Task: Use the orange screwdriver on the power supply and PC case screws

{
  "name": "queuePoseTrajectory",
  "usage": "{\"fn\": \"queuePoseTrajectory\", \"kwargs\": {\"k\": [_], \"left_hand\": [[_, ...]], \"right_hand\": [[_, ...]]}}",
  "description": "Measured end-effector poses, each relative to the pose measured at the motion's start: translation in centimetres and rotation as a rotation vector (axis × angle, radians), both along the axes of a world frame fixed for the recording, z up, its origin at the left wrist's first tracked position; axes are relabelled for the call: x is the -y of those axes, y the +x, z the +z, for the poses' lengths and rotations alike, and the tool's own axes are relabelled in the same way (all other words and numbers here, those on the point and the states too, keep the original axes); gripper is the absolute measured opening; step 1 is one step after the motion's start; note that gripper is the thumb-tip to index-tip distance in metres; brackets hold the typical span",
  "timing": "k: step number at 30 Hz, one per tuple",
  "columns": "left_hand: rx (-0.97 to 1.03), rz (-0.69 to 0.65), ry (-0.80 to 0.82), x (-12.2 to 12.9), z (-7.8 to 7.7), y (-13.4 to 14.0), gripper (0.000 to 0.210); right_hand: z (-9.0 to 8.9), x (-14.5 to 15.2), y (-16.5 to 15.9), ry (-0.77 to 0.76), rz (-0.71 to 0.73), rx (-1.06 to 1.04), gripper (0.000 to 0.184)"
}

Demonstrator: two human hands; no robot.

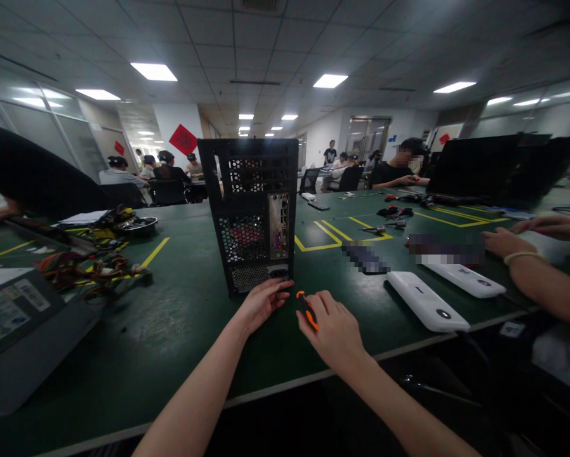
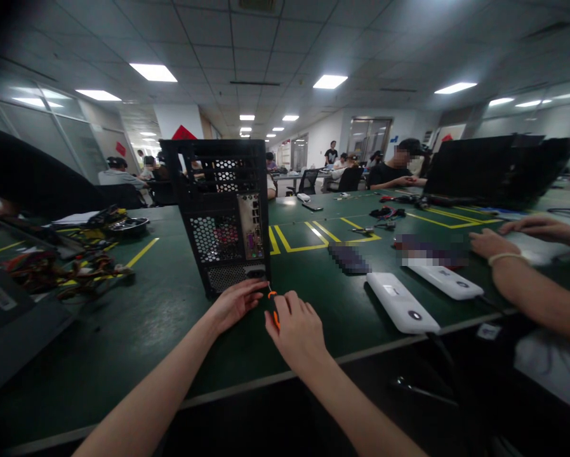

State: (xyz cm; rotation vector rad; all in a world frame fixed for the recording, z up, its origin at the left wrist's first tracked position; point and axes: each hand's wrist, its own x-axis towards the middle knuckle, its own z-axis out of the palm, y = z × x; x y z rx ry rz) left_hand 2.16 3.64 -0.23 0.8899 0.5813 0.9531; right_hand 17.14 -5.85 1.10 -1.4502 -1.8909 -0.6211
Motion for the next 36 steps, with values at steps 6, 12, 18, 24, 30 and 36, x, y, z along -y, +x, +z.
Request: {"fn": "queuePoseTrajectory", "kwargs": {"k": [6, 12, 18, 24, 30, 36], "left_hand": [[0.003, -0.008, -0.002, 0.0, -0.1, -0.1, 0.027], [0.002, -0.005, -0.008, -0.1, -0.1, 0.0, 0.026], [0.001, -0.006, 0.001, 0.0, -0.1, 0.0, 0.029], [-0.017, 0.0, 0.024, 0.3, 0.2, 0.0, 0.027], [-0.047, -0.004, 0.035, 0.2, 0.3, 0.1, 0.026], [-0.04, 0.003, 0.041, 0.2, 0.2, 0.1, 0.026]], "right_hand": [[-0.7, -0.2, -0.9, -0.009, 0.052, -0.08, 0.014], [-0.6, -0.4, -1.0, -0.121, -0.043, -0.229, 0.008], [-1.2, -0.4, -1.7, -0.274, 0.046, -0.506, 0.007], [-0.8, -1.1, -2.9, -0.757, 0.393, -1.648, 0.011], [0.8, -1.3, -3.4, -0.777, 0.546, -2.286, 0.009], [0.8, -1.4, -3.0, -1.021, 0.606, -2.539, 0.018]]}}
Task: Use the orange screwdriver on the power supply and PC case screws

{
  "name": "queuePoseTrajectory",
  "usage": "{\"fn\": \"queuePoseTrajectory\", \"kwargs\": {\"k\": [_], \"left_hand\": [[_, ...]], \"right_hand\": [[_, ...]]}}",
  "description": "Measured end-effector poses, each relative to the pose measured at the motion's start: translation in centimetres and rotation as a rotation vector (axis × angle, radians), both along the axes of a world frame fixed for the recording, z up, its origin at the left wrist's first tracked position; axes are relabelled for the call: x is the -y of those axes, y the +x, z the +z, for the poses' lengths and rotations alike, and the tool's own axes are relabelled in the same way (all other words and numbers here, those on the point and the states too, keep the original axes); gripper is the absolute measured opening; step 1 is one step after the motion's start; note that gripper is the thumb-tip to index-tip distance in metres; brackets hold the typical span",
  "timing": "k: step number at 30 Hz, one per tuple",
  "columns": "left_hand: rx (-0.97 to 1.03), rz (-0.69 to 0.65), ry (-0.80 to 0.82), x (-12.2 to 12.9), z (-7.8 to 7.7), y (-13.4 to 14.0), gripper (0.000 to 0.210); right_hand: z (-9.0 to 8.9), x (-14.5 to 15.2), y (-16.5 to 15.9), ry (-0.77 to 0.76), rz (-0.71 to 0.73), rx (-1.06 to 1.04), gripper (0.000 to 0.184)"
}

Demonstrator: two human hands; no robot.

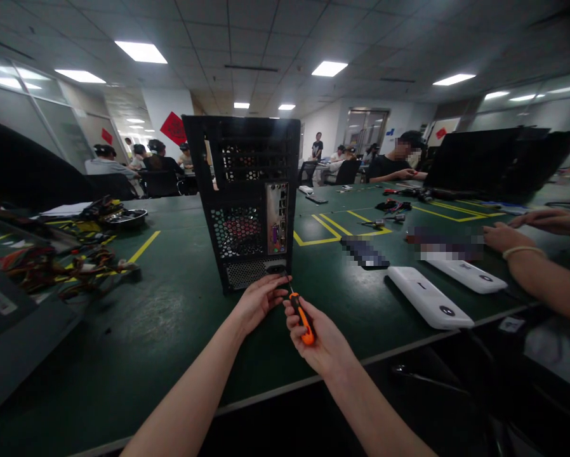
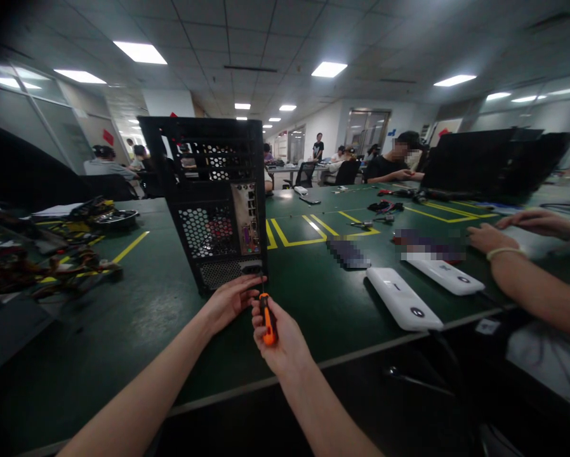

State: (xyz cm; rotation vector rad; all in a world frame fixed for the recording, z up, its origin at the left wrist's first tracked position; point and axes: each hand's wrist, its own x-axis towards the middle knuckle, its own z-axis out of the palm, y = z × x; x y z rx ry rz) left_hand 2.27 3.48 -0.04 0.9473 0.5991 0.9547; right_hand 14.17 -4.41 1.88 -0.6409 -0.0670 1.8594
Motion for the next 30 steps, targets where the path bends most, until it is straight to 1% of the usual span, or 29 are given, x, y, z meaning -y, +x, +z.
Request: {"fn": "queuePoseTrajectory", "kwargs": {"k": [2, 4, 7, 9, 11, 13, 15, 18, 21, 23, 24, 25, 27, 28, 29, 30], "left_hand": [[0.001, 0.004, -0.001, 0.1, 0.1, 0.0, 0.025], [0.002, 0.004, -0.005, 0.2, 0.2, 0.1, 0.025], [-0.005, 0.006, -0.015, 0.2, 0.3, 0.1, 0.025], [-0.002, 0.012, -0.023, 0.2, 0.2, 0.0, 0.026], [0.009, 0.021, -0.035, 0.1, 0.1, 0.0, 0.027], [0.017, 0.029, -0.046, 0.1, 0.1, 0.0, 0.029], [0.013, 0.026, -0.045, 0.2, 0.1, 0.2, 0.03], [-0.01, 0.056, -0.035, 0.4, 0.2, 0.7, 0.032], [-0.049, 0.153, -0.041, 0.5, 0.1, 1.5, 0.034], [-0.067, 0.206, -0.046, 0.4, 0.1, 2.0, 0.034], [-0.072, 0.224, -0.049, 0.4, 0.0, 2.1, 0.033], [-0.072, 0.236, -0.05, 0.3, 0.0, 2.2, 0.032], [-0.069, 0.246, -0.054, 0.2, -0.1, 2.4, 0.032], [-0.069, 0.252, -0.061, 0.2, -0.1, 2.4, 0.032], [-0.07, 0.259, -0.071, 0.1, -0.1, 2.5, 0.032], [-0.073, 0.266, -0.082, 0.1, -0.1, 2.5, 0.032]], "right_hand": [[-0.1, -0.1, -0.3, 0.012, 0.027, -0.007, 0.023], [-0.2, -0.2, -0.7, 0.029, -0.01, 0.039, 0.022], [-0.5, -0.2, -1.1, 0.062, -0.138, 0.155, 0.009], [-0.6, 0.0, -0.9, 0.062, -0.173, 0.169, 0.005], [-0.6, 0.0, -0.5, 0.045, -0.12, 0.104, 0.009], [-0.4, 0.0, -0.1, 0.026, -0.036, 0.022, 0.017], [-0.2, -0.1, 0.2, 0.024, 0.004, -0.026, 0.022], [0.0, -0.4, 0.1, 0.06, -0.002, -0.023, 0.023], [0.0, -0.5, -0.3, 0.107, -0.035, 0.053, 0.017], [-0.1, -0.2, -0.5, 0.139, -0.059, 0.157, 0.011], [-0.2, 0.1, -0.6, 0.166, -0.077, 0.235, 0.01], [-0.4, 0.5, -0.6, 0.202, -0.101, 0.341, 0.014], [-0.8, 1.6, -0.6, 0.307, -0.171, 0.641, 0.031], [-1.0, 2.2, -0.5, 0.383, -0.219, 0.842, 0.038], [-1.2, 2.8, -0.5, 0.475, -0.261, 1.057, 0.042], [-1.4, 3.2, -0.5, 0.569, -0.295, 1.26, 0.038]]}}
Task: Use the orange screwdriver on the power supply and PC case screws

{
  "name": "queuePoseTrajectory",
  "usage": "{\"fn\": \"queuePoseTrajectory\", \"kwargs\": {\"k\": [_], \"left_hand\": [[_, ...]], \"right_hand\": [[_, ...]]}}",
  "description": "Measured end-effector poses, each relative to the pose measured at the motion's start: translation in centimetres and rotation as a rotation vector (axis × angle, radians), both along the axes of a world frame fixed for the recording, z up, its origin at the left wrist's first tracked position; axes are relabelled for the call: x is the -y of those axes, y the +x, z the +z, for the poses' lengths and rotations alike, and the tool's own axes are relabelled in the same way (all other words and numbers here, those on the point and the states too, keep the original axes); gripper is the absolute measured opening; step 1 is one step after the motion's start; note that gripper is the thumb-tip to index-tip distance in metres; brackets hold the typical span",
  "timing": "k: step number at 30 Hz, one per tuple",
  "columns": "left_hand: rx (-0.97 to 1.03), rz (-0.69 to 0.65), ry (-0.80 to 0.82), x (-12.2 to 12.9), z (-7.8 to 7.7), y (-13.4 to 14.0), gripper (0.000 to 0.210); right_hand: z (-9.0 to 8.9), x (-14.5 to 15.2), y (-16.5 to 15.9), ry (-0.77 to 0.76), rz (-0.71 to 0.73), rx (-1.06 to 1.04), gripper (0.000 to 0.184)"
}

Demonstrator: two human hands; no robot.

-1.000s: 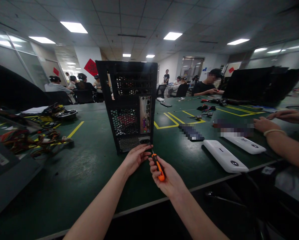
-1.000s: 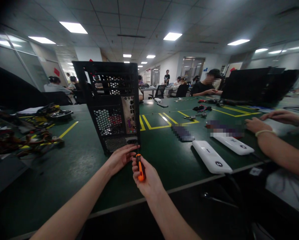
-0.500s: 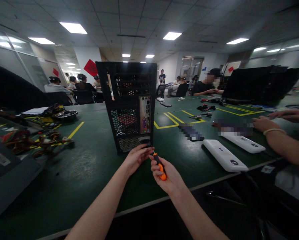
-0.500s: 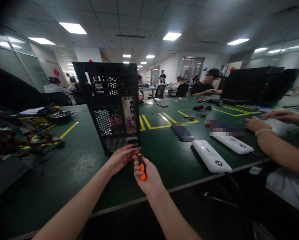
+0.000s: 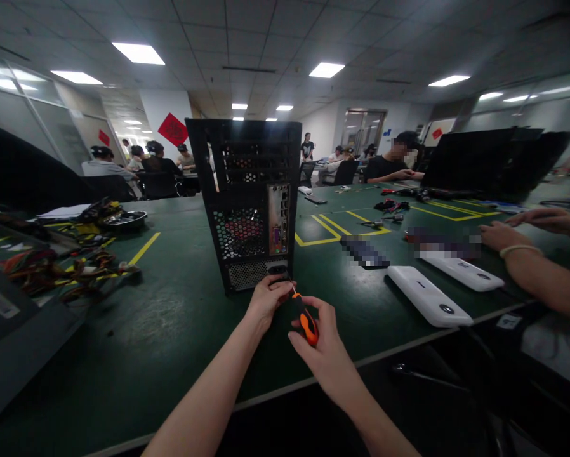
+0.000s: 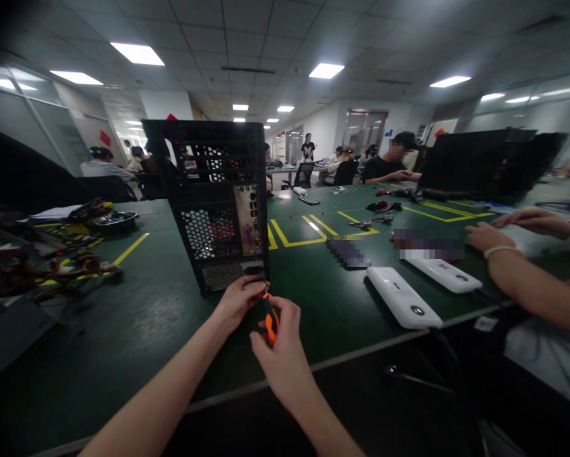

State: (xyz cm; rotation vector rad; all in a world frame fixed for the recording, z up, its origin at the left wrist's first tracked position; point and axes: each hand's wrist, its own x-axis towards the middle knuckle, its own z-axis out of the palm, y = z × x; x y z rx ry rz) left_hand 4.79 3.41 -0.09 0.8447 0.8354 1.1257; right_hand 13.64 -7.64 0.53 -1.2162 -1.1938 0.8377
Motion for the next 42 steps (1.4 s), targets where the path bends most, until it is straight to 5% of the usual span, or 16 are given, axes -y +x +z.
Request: {"fn": "queuePoseTrajectory", "kwargs": {"k": [4, 12, 19, 24, 34, 42], "left_hand": [[-0.018, 0.003, -0.019, -0.2, 0.2, -0.1, 0.029], [-0.002, -0.166, -0.101, 0.0, 0.8, 0.0, 0.014], [0.078, -0.128, -0.13, -0.3, 0.4, 0.1, 0.02], [0.096, -0.12, -0.085, -0.4, 0.5, -0.7, 0.021], [0.089, -0.148, -0.069, -0.2, 0.5, -0.9, 0.022], [0.098, -0.159, -0.061, -0.3, 0.2, -1.0, 0.024]], "right_hand": [[-0.7, 0.6, -0.1, 0.186, -0.108, 0.51, 0.024], [-0.2, -0.5, 0.6, 0.138, -0.275, 0.514, 0.018], [-0.9, -0.3, 0.1, 0.153, -0.248, 0.823, 0.029], [-0.5, -0.6, 0.3, 0.097, -0.293, 0.765, 0.024], [-0.1, -0.4, -0.1, 0.279, -0.21, 0.798, 0.026], [0.4, -0.9, 1.0, 0.133, -0.351, 0.726, 0.021]]}}
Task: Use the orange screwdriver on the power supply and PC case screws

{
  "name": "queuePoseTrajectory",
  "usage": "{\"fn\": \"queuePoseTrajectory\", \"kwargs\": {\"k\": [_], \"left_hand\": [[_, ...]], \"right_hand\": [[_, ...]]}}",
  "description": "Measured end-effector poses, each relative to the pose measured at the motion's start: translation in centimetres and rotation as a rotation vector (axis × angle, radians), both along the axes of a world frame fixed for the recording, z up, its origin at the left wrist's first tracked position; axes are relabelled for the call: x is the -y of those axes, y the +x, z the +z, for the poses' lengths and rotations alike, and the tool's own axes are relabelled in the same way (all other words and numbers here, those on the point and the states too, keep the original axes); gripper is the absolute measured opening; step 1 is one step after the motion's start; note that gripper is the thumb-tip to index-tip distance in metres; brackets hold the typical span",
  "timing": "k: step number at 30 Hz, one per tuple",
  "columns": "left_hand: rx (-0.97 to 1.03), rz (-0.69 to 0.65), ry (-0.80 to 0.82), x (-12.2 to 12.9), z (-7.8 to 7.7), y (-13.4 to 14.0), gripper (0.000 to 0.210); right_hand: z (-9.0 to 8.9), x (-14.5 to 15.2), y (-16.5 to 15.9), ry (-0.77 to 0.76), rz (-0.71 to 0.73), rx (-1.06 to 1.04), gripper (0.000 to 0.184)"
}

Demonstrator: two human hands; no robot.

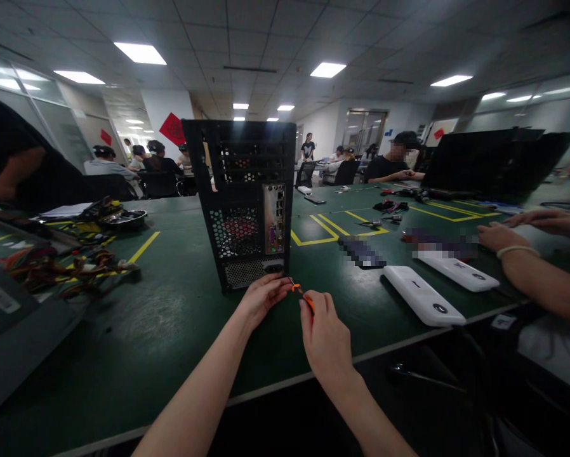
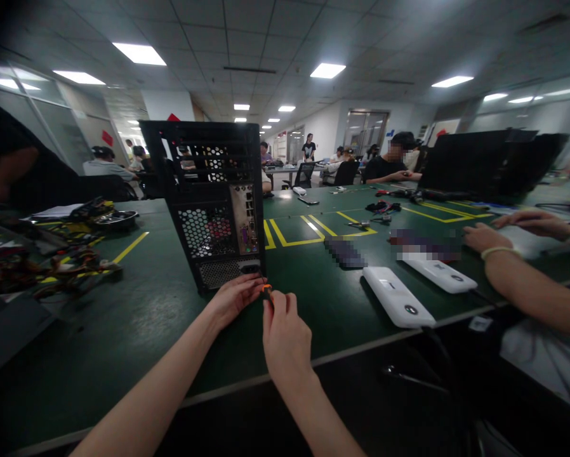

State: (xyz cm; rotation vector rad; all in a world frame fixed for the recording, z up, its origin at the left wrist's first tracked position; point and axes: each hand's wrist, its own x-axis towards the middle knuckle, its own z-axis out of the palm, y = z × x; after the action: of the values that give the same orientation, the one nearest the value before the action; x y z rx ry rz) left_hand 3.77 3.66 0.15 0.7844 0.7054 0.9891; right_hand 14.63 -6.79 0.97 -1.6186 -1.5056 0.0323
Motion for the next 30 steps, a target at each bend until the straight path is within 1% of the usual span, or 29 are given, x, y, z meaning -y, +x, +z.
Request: {"fn": "queuePoseTrajectory", "kwargs": {"k": [4, 7, 9, 12, 14, 16, 20, 23, 25, 28, 30], "left_hand": [[-0.001, -0.01, 0.017, -0.1, -0.1, 0.0, 0.025], [0.006, -0.016, 0.027, 0.0, -0.1, 0.0, 0.025], [0.002, -0.015, 0.024, 0.0, 0.0, -0.1, 0.025], [-0.002, -0.013, 0.021, 0.0, 0.1, -0.1, 0.026], [-0.005, -0.01, 0.016, 0.0, 0.2, -0.1, 0.026], [-0.014, -0.01, 0.006, 0.0, 0.1, -0.1, 0.027], [-0.027, -0.031, 0.023, 0.0, -0.1, -0.1, 0.029], [-0.039, -0.037, 0.056, 0.0, -0.2, -0.1, 0.033], [-0.044, -0.026, 0.054, 0.0, -0.2, -0.1, 0.034], [-0.035, -0.017, 0.033, 0.0, -0.1, -0.1, 0.033], [-0.025, -0.022, 0.029, 0.0, 0.0, -0.1, 0.032]], "right_hand": [[-0.6, 0.4, 0.4, -0.025, 0.048, -0.028, 0.02], [-1.0, 0.6, -0.2, -0.03, 0.085, 0.026, 0.023], [-0.9, 0.5, -0.7, -0.012, 0.118, 0.048, 0.022], [-0.1, 0.3, -1.2, 0.025, 0.149, -0.046, 0.019], [0.4, 0.1, -1.1, 0.026, 0.125, -0.098, 0.018], [0.7, 0.1, -0.8, 0.004, 0.086, -0.098, 0.019], [0.3, 0.4, -0.4, -0.067, 0.061, -0.116, 0.021], [-0.2, 0.6, -0.6, -0.085, 0.083, -0.074, 0.026], [-0.4, 0.6, -0.9, -0.058, 0.101, -0.022, 0.027], [-0.3, 0.4, -1.4, 0.001, 0.127, 0.056, 0.024], [-0.2, 0.4, -1.5, 0.006, 0.124, 0.124, 0.021]]}}
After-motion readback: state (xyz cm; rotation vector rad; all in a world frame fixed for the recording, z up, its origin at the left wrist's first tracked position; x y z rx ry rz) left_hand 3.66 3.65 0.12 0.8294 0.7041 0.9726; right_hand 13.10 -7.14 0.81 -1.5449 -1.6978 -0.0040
